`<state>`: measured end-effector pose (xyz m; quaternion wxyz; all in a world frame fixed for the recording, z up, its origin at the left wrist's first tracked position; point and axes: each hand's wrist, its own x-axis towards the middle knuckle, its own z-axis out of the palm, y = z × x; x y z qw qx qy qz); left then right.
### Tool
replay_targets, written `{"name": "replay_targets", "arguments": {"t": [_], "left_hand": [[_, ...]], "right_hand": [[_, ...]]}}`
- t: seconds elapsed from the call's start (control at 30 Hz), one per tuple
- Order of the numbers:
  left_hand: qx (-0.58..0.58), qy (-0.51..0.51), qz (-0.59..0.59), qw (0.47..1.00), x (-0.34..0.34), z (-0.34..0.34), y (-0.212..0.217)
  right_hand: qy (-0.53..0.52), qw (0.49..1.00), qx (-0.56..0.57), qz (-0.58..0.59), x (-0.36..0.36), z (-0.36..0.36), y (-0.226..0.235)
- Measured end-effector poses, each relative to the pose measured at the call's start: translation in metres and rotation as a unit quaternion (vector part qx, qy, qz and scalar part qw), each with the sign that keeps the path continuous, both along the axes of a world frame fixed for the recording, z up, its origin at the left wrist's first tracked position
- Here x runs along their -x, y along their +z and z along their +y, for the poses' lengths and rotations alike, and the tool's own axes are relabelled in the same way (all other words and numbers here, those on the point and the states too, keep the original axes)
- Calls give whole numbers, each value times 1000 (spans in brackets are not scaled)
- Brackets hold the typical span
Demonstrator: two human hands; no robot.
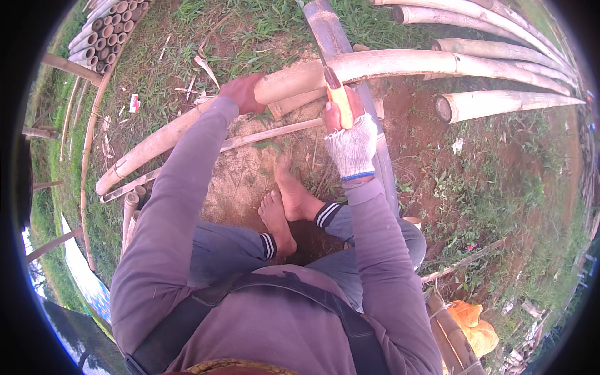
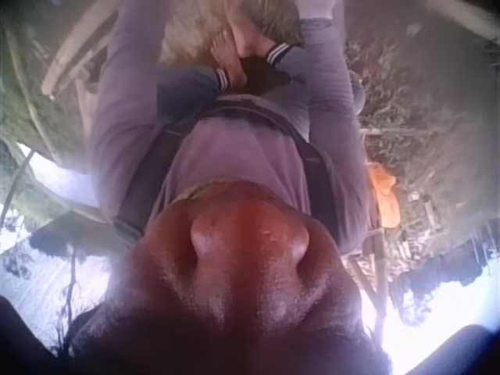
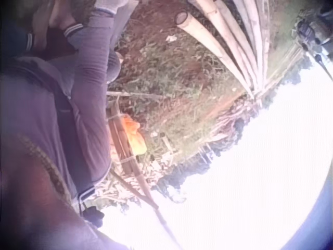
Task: The person sits on the ground and uses a hand saw to cut long bamboo poles into shorter sections. They hold the bamboo steady with one hand while sawing with the other, then move the cut pieces aside to continue the process.
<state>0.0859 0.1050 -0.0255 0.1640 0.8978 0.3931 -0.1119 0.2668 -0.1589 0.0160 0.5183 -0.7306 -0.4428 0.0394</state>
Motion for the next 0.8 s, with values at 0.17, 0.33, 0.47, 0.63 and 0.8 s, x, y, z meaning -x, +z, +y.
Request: {"name": "replay_targets", "arguments": {"t": [0.17,0.33,0.47,0.63,0.8], "left_hand": [[9,6,11,1000,17,7,-5],[-24,-5,-17,1000,11,2,-12],[-34,3,7,999,-1,3,-8],[-66,27,-1,997,1,-2,-7],[-20,35,7,999,9,2,-5]], "right_hand": [[21,993,47,106,36,-137,1],[10,999,15,45,34,-139,-28],[-2,999,-12,-35,8,-10,-14],[28,999,-12,32,-3,-7,-15],[12,999,30,-41,15,-82,-7]]}}
